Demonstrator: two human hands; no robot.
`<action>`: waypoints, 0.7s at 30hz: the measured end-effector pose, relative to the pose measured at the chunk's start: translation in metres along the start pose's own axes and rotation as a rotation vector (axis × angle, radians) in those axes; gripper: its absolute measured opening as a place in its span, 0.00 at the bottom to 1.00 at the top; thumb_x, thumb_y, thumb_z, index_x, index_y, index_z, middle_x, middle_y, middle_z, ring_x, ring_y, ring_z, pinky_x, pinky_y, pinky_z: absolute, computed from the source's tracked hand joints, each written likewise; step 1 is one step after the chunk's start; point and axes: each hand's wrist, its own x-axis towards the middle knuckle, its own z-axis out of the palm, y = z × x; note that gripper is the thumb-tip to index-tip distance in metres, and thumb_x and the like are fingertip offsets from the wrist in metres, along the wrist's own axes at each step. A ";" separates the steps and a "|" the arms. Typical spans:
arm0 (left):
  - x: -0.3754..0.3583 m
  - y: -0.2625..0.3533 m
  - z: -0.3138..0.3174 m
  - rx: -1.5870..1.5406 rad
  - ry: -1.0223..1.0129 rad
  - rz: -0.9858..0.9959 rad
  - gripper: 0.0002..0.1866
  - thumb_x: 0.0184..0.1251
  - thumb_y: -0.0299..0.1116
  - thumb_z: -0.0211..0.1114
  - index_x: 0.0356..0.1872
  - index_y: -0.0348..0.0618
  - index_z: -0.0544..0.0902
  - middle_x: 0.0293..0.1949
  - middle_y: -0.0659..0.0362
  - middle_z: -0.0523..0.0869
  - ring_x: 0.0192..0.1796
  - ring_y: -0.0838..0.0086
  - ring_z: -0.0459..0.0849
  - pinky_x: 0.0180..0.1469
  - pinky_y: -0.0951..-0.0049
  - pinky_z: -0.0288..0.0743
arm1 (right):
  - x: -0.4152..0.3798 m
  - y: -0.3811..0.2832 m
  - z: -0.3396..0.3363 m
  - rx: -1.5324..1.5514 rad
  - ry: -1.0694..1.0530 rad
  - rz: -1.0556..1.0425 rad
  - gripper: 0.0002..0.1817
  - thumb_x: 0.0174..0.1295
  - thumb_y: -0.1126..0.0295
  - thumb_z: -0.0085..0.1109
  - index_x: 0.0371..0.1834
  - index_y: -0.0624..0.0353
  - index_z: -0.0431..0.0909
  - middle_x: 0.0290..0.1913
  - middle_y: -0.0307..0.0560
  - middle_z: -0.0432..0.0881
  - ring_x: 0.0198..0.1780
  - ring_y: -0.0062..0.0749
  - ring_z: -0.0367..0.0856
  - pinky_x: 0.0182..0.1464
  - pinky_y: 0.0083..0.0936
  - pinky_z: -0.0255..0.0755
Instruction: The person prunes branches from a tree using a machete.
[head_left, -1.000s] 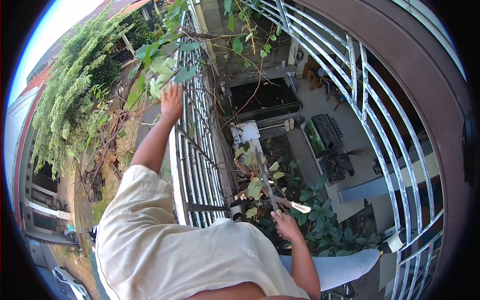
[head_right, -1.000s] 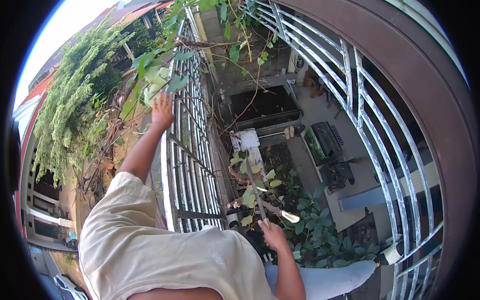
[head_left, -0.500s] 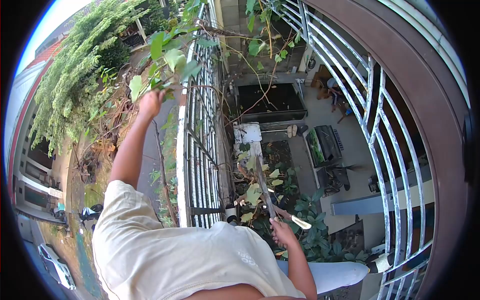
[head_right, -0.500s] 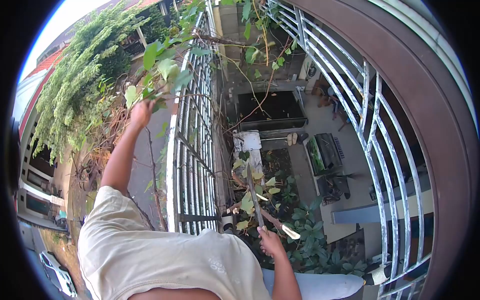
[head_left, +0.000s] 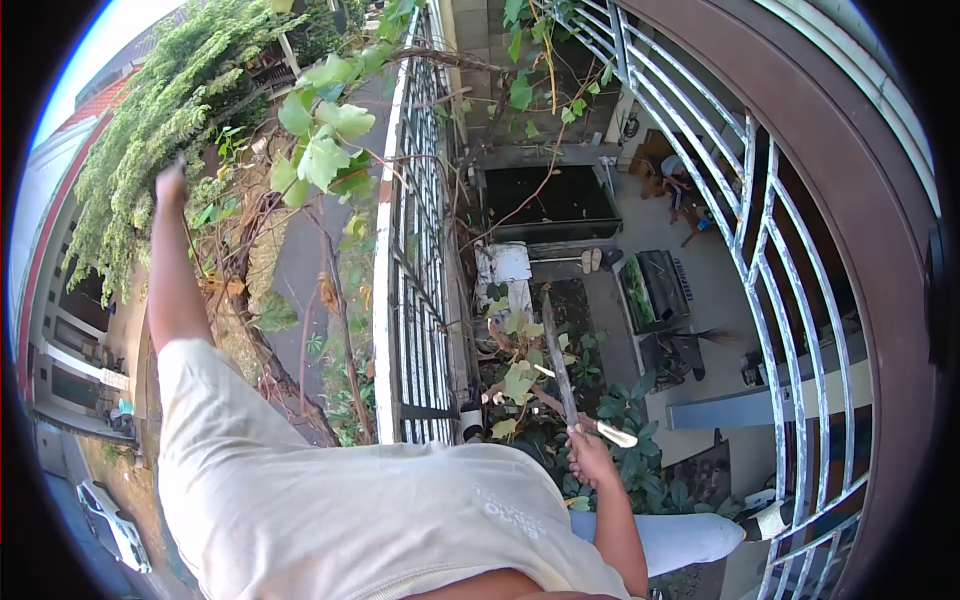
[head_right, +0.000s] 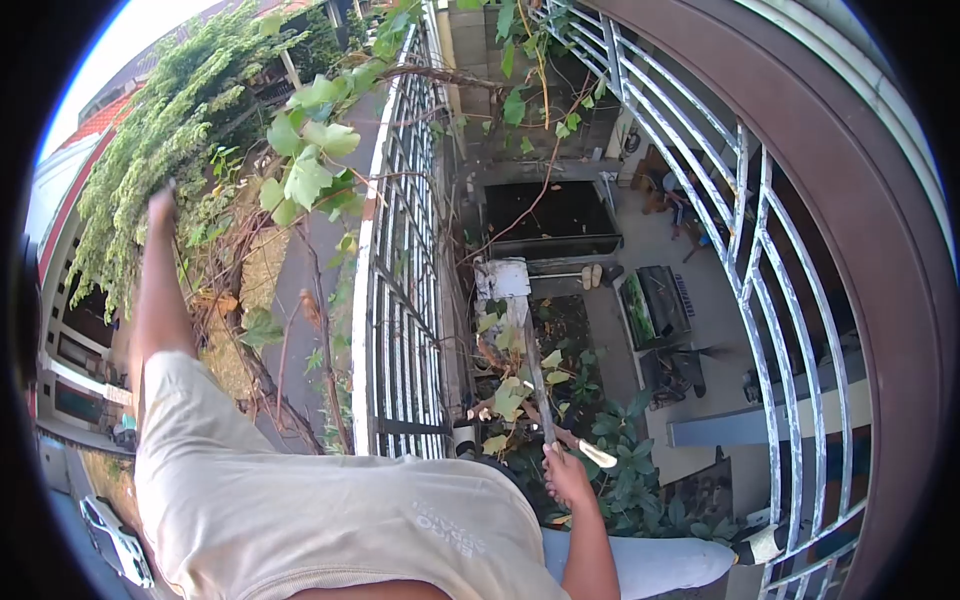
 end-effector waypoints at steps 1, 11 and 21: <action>-0.002 -0.049 0.015 0.008 0.003 -0.048 0.33 0.73 0.66 0.65 0.28 0.40 0.84 0.21 0.52 0.81 0.19 0.64 0.78 0.26 0.59 0.72 | 0.003 0.001 0.001 0.003 -0.005 -0.001 0.25 0.78 0.42 0.58 0.41 0.55 0.75 0.24 0.35 0.71 0.18 0.22 0.67 0.19 0.24 0.59; -0.289 -0.146 0.160 -0.088 -0.317 -0.042 0.26 0.84 0.52 0.59 0.31 0.38 0.80 0.25 0.62 0.77 0.30 0.75 0.73 0.35 0.67 0.69 | 0.039 -0.016 0.004 -0.027 0.053 0.011 0.24 0.79 0.44 0.57 0.41 0.56 0.74 0.23 0.38 0.72 0.18 0.23 0.67 0.20 0.24 0.64; -0.406 -0.061 0.236 0.120 -0.309 -0.098 0.31 0.82 0.60 0.56 0.39 0.36 0.79 0.33 0.47 0.86 0.39 0.56 0.86 0.45 0.53 0.75 | -0.093 -0.147 -0.074 -0.328 0.584 -0.422 0.23 0.81 0.51 0.58 0.31 0.58 0.77 0.23 0.37 0.78 0.25 0.24 0.78 0.31 0.30 0.71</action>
